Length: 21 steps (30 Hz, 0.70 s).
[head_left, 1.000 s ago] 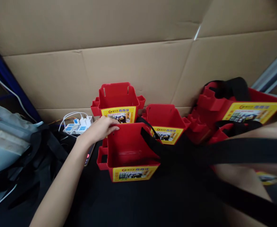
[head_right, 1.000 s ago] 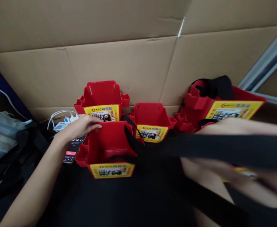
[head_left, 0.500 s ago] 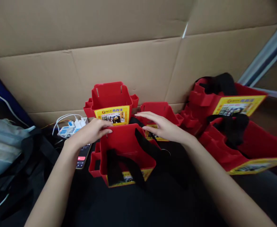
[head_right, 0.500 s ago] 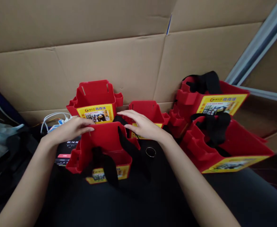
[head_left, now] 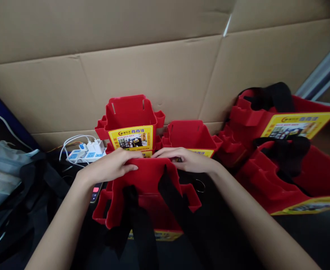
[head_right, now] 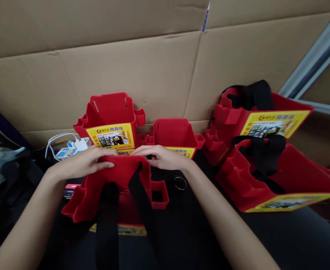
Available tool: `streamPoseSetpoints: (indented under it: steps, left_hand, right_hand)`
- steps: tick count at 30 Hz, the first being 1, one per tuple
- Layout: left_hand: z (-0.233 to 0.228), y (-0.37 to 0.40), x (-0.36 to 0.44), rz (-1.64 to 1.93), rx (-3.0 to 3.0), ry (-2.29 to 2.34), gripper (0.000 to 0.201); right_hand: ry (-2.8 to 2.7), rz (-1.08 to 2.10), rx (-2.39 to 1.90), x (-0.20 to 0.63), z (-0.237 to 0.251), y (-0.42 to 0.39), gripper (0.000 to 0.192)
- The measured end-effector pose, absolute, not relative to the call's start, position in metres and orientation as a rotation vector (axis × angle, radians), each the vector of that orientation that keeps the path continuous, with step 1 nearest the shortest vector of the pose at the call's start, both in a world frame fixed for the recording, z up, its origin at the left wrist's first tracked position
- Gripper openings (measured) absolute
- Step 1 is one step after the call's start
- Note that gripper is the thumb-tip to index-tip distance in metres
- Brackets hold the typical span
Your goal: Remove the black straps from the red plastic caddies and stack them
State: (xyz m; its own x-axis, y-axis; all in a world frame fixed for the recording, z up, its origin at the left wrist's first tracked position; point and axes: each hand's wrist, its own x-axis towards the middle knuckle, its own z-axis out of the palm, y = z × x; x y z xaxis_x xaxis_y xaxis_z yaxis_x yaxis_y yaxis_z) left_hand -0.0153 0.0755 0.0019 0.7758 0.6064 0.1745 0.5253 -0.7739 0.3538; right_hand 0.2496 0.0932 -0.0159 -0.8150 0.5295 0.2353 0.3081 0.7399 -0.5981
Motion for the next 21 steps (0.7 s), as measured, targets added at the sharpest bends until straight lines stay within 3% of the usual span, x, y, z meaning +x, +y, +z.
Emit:
streamPoseSetpoints:
  steps: [3, 8, 13, 17, 21]
  left_hand:
    - [0.002, 0.075, -0.015, 0.396, 2.684, 0.877, 0.023]
    - [-0.001, 0.079, -0.017, 0.422, 2.677, 0.883, 0.022]
    - [-0.003, 0.08, -0.019, 0.43, 2.685, 0.895, 0.014]
    - [-0.002, 0.079, -0.017, 0.434, 2.685, 0.912, 0.013]
    - [0.001, 0.077, -0.016, 0.43, 2.67, 0.881, 0.012]
  right_hand:
    - [-2.583, 0.813, -0.784, 0.251, -0.019, 0.094, 0.028]
    - [-2.615, 0.447, -1.303, 0.272, -0.024, 0.097, 0.013]
    - [-2.497, 0.253, -1.586, 0.294, -0.02, 0.094, 0.02]
    - [-2.523, 0.239, -1.139, 0.276, 0.0, 0.078, 0.033]
    - [-2.611, 0.688, -0.837, 0.253, 0.003, 0.075, 0.031]
